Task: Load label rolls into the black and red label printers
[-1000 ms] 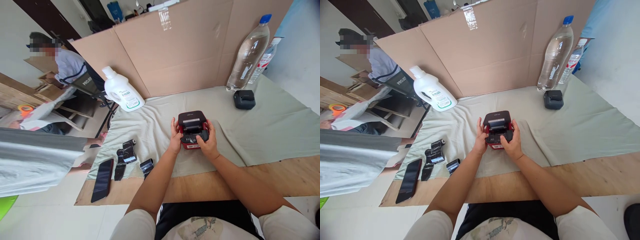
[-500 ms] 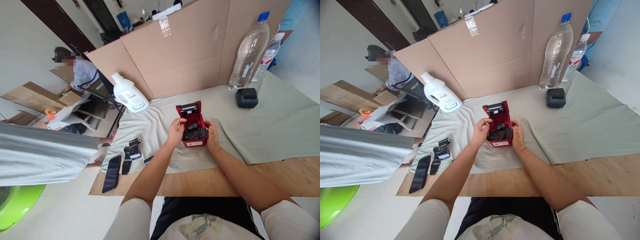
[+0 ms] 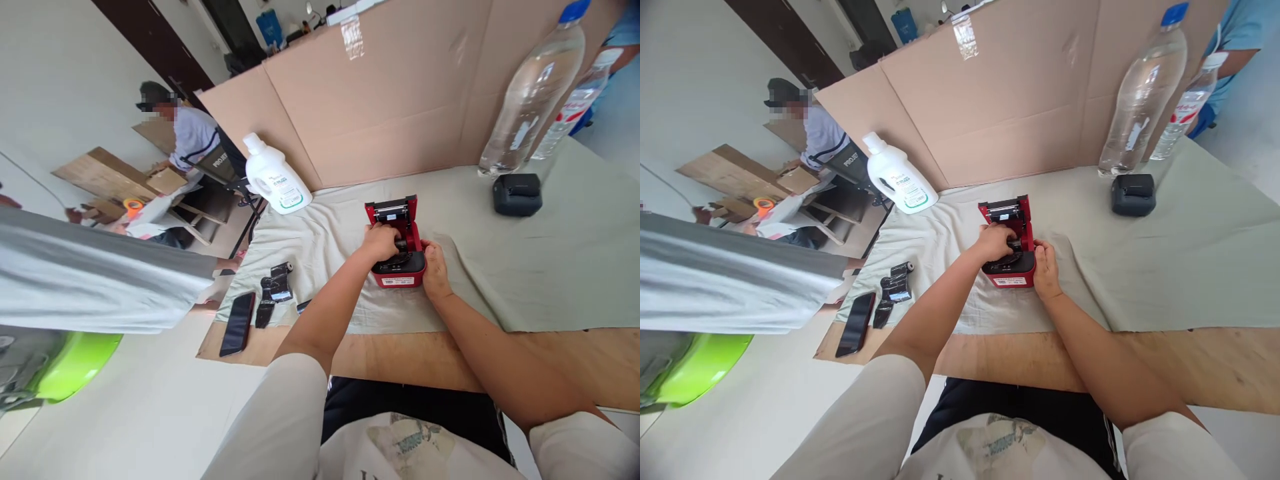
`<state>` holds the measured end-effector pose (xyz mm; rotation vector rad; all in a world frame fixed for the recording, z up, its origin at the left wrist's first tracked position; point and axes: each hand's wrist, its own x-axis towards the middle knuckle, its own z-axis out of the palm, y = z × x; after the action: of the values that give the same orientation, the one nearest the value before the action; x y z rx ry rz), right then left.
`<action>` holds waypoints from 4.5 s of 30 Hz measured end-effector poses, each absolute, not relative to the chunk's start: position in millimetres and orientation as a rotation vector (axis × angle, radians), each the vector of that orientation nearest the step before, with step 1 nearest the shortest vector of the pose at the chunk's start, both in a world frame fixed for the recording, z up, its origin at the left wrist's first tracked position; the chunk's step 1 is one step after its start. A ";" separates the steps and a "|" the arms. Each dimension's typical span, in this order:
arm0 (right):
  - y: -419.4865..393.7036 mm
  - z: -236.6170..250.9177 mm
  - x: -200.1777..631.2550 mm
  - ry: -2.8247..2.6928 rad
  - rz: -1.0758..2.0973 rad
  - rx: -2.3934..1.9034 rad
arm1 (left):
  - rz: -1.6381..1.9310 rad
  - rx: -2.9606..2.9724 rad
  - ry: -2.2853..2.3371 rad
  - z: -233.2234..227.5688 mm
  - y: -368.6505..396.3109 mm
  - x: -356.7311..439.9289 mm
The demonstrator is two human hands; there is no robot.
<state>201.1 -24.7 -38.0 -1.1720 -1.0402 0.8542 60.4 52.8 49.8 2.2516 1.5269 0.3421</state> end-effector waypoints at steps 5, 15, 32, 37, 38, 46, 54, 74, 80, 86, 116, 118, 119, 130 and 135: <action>-24.7 -37.5 203.2 -1.059 0.843 -1.188 | 0.704 2.022 1.312 66.1 27.5 44.3; -25.6 -35.6 203.4 -1.038 0.857 -1.218 | 0.667 1.474 1.756 80.1 1.1 -144.9; -25.0 -37.1 203.3 -1.040 0.862 -1.202 | 0.184 1.617 2.403 44.1 -20.4 -226.3; -25.0 -35.3 202.1 -1.025 0.885 -1.197 | 0.572 1.482 2.622 73.4 -12.6 -220.3; -24.8 -35.5 201.8 -1.016 0.892 -1.196 | 0.705 1.429 2.620 84.0 -11.4 -215.1; -30.5 -29.1 205.6 -1.151 0.522 -1.203 | 0.547 1.264 1.299 162.0 -47.2 -88.4; -52.7 -2.7 199.2 -1.561 -0.095 -0.913 | 0.437 1.321 0.998 125.5 -33.8 16.0; -55.5 3.4 196.8 -1.661 -0.142 -0.899 | -0.218 2.457 1.463 96.9 35.1 67.0; -54.5 0.2 195.4 -1.701 -0.136 -0.972 | -0.347 2.467 1.433 91.8 44.1 72.9; -53.4 -2.7 195.8 -1.747 -0.098 -1.003 | -0.261 2.502 1.457 80.8 50.8 76.7; -49.8 -5.9 196.3 -1.734 -0.115 -1.048 | 1.514 2.184 1.322 1.3 -41.9 34.8; -49.2 -5.4 196.4 -1.731 -0.125 -1.079 | 1.574 2.140 1.353 -6.7 -39.1 37.2; -49.1 -4.9 196.3 -1.731 -0.134 -1.095 | 1.596 2.130 1.361 -9.3 -38.0 38.1; -47.6 -5.1 195.8 -1.707 -0.118 -1.139 | 1.572 2.135 1.474 -11.5 -37.9 38.2; -47.0 -8.9 198.7 -1.684 -0.013 -1.038 | 1.690 2.055 1.385 -23.9 -39.7 40.7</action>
<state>198.7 -47.0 -8.9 -1.0382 -1.6837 -0.0134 40.7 -39.7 -23.9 2.0553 1.3846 1.6902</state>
